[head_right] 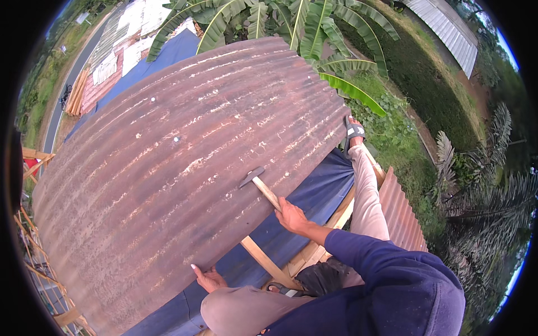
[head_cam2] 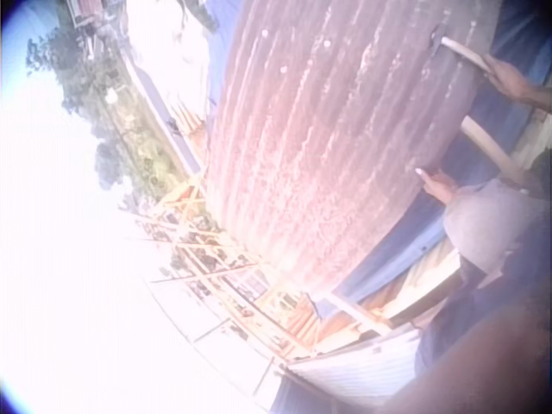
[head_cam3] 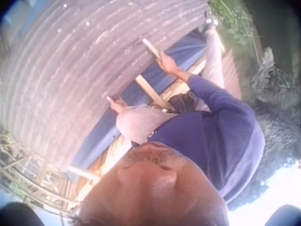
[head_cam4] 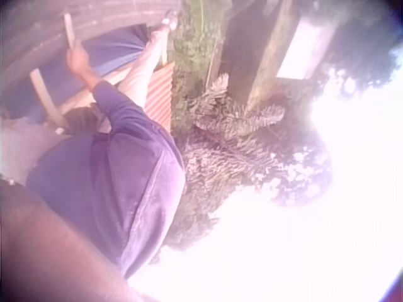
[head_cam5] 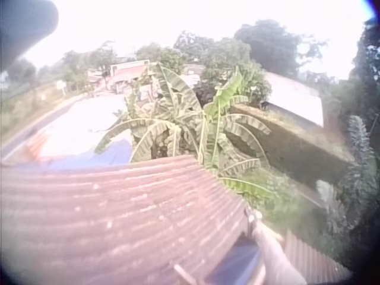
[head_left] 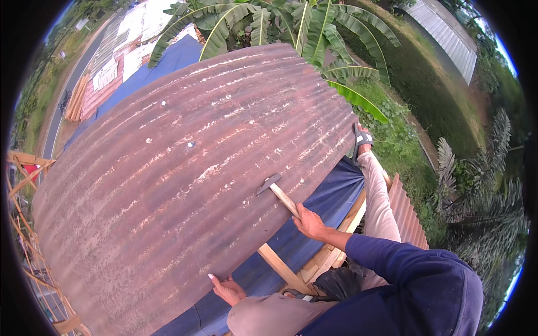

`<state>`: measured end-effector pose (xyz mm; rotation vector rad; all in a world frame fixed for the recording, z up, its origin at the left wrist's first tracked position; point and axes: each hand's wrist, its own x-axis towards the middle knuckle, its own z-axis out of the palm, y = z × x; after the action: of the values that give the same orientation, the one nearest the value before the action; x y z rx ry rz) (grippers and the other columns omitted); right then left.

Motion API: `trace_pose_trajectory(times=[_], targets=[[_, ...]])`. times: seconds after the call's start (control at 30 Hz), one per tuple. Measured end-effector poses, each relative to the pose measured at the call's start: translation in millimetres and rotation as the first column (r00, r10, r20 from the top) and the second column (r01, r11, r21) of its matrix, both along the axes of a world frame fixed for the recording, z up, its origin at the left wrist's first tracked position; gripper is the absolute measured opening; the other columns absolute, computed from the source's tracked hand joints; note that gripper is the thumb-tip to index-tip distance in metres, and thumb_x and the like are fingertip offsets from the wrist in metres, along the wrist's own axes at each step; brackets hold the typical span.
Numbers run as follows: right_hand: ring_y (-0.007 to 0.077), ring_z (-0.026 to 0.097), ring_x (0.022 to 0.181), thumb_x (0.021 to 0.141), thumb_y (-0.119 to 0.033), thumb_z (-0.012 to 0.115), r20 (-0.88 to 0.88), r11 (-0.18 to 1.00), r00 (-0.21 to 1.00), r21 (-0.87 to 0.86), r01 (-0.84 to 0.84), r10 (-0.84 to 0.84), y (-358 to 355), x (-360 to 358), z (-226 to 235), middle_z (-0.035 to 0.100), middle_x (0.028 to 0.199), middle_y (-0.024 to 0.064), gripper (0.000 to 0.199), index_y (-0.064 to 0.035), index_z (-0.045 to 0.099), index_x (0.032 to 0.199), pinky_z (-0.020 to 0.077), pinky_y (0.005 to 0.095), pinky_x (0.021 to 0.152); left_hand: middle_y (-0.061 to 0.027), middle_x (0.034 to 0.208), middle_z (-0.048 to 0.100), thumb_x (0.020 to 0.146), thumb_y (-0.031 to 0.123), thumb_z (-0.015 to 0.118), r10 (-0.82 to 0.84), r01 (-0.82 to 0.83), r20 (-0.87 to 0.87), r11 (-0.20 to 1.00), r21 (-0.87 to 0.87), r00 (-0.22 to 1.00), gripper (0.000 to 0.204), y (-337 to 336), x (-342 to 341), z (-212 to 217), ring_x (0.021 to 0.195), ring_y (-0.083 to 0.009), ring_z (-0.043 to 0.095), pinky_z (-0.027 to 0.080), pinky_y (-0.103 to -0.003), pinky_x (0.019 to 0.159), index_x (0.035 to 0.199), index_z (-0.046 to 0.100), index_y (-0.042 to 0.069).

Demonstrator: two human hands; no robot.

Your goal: The person is on a roof, using a hammer to secure a rusty corrugated metal sheet onto a wooden frame. They position the sheet over a blue tarp and repeatedly hammer nails to fasten it in place.

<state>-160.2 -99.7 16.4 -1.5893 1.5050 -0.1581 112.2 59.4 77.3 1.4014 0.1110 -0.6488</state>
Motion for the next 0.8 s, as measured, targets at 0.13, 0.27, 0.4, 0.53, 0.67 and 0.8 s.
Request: trace_pose_trajectory(times=[0.13, 0.27, 0.4, 0.53, 0.67, 0.8], targets=[[0.0494, 0.058, 0.094, 0.092, -0.021, 0.054, 0.040, 0.993, 0.999, -0.115, -0.018, 0.023, 3, -2, -5, 0.060, 0.097, 0.0301, 0.030, -0.0017, 0.039, 0.110, 0.0452, 0.0550, 0.080, -0.0168, 0.126, 0.054, 0.092, 0.039, 0.066, -0.005, 0.006, -0.045, 1.000, 0.019, 0.999, 0.059, 4, -1, -1, 0.110, -0.0263, 0.056, 0.048, -0.044, 0.089, 0.126, 0.047, -0.004], [0.0493, 0.058, 0.099, 0.093, -0.019, 0.053, -0.003, 0.999, 1.000, 0.035, -0.013, 0.013, -4, 2, 8, 0.059, 0.107, 0.0300, 0.027, -0.0011, 0.040, 0.109, 0.0467, 0.0542, 0.083, -0.0177, 0.118, 0.059, 0.091, 0.038, 0.067, 0.040, -0.035, -0.061, 0.996, 0.087, 0.997, 0.055, 8, 3, -5, 0.100, -0.0261, 0.060, 0.051, -0.042, 0.082, 0.120, 0.050, -0.005], [0.0491, 0.058, 0.099, 0.093, -0.019, 0.054, -0.006, 0.998, 1.000, 0.062, -0.003, 0.004, -2, 3, 8, 0.059, 0.106, 0.0298, 0.028, -0.0010, 0.040, 0.109, 0.0467, 0.0542, 0.083, -0.0177, 0.112, 0.061, 0.091, 0.038, 0.069, 0.033, -0.024, -0.060, 0.990, 0.137, 0.998, 0.053, 7, 5, -6, 0.094, -0.0246, 0.062, 0.052, -0.040, 0.075, 0.117, 0.052, -0.005], [0.0489, 0.058, 0.100, 0.093, -0.019, 0.053, -0.013, 0.999, 1.000, 0.043, -0.009, 0.009, -1, 1, 2, 0.059, 0.106, 0.0296, 0.028, -0.0013, 0.040, 0.110, 0.0468, 0.0541, 0.084, -0.0164, 0.113, 0.061, 0.090, 0.039, 0.069, -0.028, 0.040, -0.086, 0.989, 0.139, 0.996, 0.054, 9, 7, -3, 0.095, -0.0236, 0.062, 0.051, -0.039, 0.075, 0.117, 0.053, -0.005], [0.0486, 0.058, 0.100, 0.093, -0.019, 0.053, 0.033, 0.999, 0.999, 0.025, -0.020, 0.019, 0, -2, -1, 0.059, 0.106, 0.0291, 0.029, -0.0013, 0.039, 0.111, 0.0467, 0.0541, 0.085, -0.0156, 0.120, 0.058, 0.090, 0.041, 0.068, -0.032, 0.038, -0.065, 0.995, 0.093, 0.997, 0.057, 1, 1, 2, 0.101, -0.0237, 0.060, 0.050, -0.038, 0.078, 0.122, 0.051, -0.004], [0.0485, 0.057, 0.101, 0.094, -0.020, 0.053, 0.018, 0.999, 0.999, -0.004, -0.037, 0.037, -1, -4, -3, 0.059, 0.107, 0.0294, 0.029, -0.0008, 0.039, 0.110, 0.0464, 0.0537, 0.085, -0.0167, 0.131, 0.050, 0.092, 0.039, 0.066, -0.036, 0.039, -0.045, 0.996, 0.077, 0.998, 0.062, 11, -8, -21, 0.114, -0.0241, 0.053, 0.047, -0.042, 0.089, 0.131, 0.043, -0.003]])
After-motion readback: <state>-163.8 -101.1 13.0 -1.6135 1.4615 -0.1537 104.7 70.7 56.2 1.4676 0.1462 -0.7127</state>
